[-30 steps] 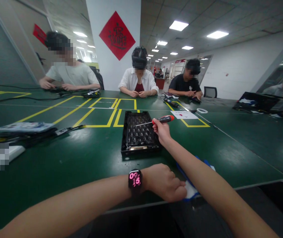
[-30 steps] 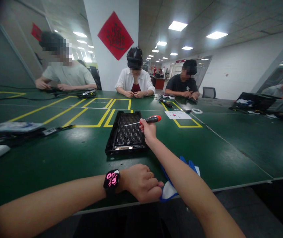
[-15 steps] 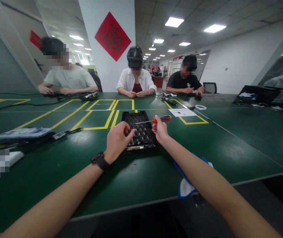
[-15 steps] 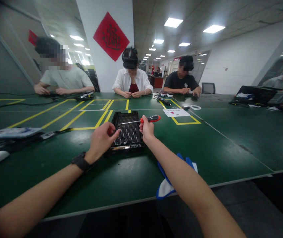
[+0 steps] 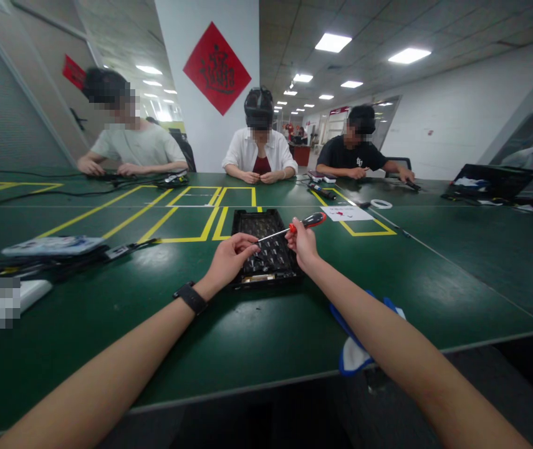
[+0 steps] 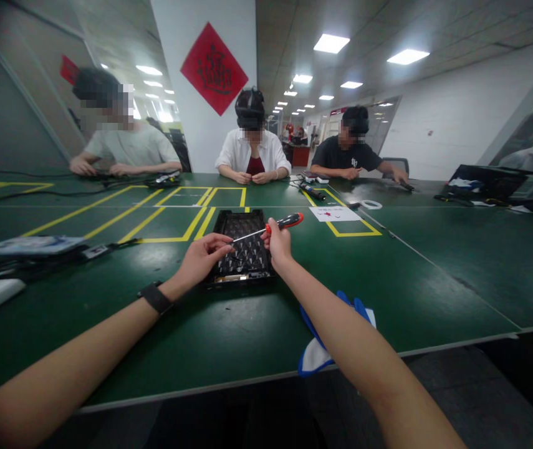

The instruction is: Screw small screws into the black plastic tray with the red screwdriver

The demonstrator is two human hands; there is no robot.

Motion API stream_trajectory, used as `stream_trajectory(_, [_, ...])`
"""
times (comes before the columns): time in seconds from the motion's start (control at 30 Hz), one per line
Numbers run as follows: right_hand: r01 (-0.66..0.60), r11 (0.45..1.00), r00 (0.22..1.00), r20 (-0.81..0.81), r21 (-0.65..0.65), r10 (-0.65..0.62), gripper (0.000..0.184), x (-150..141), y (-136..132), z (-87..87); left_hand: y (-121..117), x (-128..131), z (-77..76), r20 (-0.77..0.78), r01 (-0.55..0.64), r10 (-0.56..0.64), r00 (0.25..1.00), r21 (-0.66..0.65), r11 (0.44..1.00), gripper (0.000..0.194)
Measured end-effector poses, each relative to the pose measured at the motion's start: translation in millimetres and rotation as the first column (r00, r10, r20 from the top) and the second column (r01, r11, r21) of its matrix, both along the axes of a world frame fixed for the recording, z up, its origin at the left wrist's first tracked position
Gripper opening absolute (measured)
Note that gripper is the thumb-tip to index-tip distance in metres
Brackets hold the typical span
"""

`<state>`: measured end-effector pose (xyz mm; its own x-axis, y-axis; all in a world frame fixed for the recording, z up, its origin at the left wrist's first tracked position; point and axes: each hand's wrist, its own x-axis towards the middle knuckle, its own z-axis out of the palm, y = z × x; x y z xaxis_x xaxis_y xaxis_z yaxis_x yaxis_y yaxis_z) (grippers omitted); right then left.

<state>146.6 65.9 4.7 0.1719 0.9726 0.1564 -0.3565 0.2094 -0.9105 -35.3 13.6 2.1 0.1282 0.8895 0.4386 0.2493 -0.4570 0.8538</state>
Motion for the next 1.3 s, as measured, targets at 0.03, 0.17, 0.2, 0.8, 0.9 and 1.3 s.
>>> stream_trajectory(0.03, [-0.005,1.0,1.0,-0.003,0.006,0.005,0.028,-0.2,-0.2,0.1,0.2,-0.2,-0.4,0.013,0.0,0.0,1.0,-0.007,1.0,0.033])
stream_trajectory(0.17, [-0.017,1.0,1.0,-0.002,0.021,0.017,0.027,-0.7,-1.9,1.8,0.6,-1.1,-1.3,0.025,-0.039,0.04,0.999,-0.04,0.998,0.037])
stream_trajectory(0.2, [-0.012,1.0,1.0,-0.005,0.018,0.013,0.027,-0.7,-2.4,2.4,0.7,-1.3,-1.3,0.026,-0.049,0.05,0.998,-0.043,0.998,0.037])
stream_trajectory(0.8, [0.003,0.999,0.995,-0.095,-0.034,-0.006,0.025,0.9,-3.9,4.1,4.3,-2.7,-1.1,-0.108,-0.066,0.069,0.992,0.034,0.997,0.018])
stream_trajectory(0.9, [-0.001,0.999,0.995,-0.102,-0.044,-0.004,0.025,1.3,-3.7,3.9,4.8,-2.6,-0.9,-0.157,-0.032,0.039,0.987,0.041,0.999,0.017])
stream_trajectory(1.3, [-0.009,1.0,0.997,-0.076,-0.026,0.007,0.024,0.1,-2.3,3.0,6.4,-4.3,-3.4,-0.22,-0.015,0.025,0.975,0.049,0.999,0.012])
